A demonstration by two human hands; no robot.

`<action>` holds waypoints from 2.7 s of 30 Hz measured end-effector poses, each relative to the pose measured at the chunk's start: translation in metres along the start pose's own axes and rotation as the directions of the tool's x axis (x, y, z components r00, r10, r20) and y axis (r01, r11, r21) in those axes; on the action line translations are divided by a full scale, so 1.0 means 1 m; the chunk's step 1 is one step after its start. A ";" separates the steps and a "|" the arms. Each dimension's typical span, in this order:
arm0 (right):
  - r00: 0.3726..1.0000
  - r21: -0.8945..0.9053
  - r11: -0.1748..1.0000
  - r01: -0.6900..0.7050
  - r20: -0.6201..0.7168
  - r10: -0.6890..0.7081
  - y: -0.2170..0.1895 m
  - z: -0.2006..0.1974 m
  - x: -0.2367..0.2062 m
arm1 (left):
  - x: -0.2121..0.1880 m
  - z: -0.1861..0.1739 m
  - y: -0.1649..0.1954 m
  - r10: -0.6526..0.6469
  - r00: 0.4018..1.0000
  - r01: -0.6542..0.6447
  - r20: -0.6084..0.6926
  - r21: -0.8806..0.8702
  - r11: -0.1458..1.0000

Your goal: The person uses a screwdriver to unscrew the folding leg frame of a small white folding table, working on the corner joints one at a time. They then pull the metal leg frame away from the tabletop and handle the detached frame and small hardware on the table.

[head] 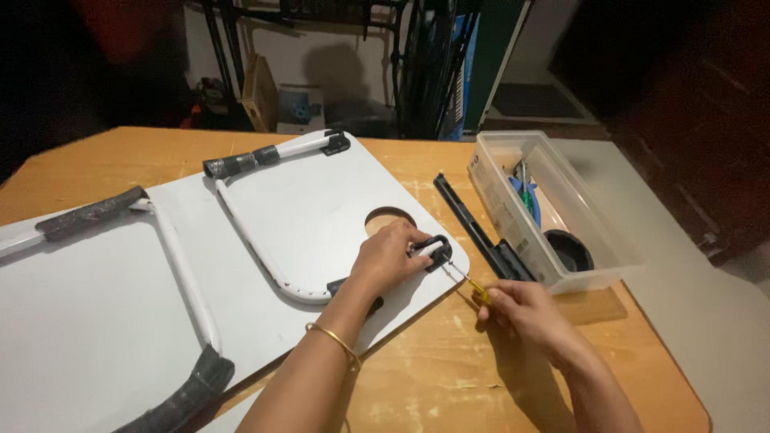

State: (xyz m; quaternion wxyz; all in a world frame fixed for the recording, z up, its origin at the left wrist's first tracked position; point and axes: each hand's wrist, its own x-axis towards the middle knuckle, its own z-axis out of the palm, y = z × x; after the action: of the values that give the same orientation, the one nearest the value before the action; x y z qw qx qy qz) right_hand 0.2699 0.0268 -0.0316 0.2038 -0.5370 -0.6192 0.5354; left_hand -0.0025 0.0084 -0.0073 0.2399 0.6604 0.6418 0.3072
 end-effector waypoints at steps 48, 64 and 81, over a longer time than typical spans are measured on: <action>0.920 -0.074 0.983 0.168 -0.345 -0.184 0.014 0.026 -0.014 | -0.053 0.062 0.066 -0.550 0.814 0.527 0.187 -0.636 0.564; 0.991 0.404 0.914 0.028 -0.134 0.029 0.074 0.004 -0.004 | -0.029 0.114 0.070 -0.604 0.795 0.432 0.046 -0.742 0.512; 0.889 0.152 0.977 0.150 -0.452 -0.066 0.016 0.019 -0.033 | -0.015 0.106 0.077 -0.654 0.735 0.556 0.180 -0.712 0.429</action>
State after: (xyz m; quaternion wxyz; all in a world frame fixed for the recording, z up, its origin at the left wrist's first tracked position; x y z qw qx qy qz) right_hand 0.2729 -0.0135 -0.0418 0.4178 -0.5887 -0.5335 0.4408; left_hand 0.1268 -0.0028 -0.0280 0.5341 0.2125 0.6715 0.4677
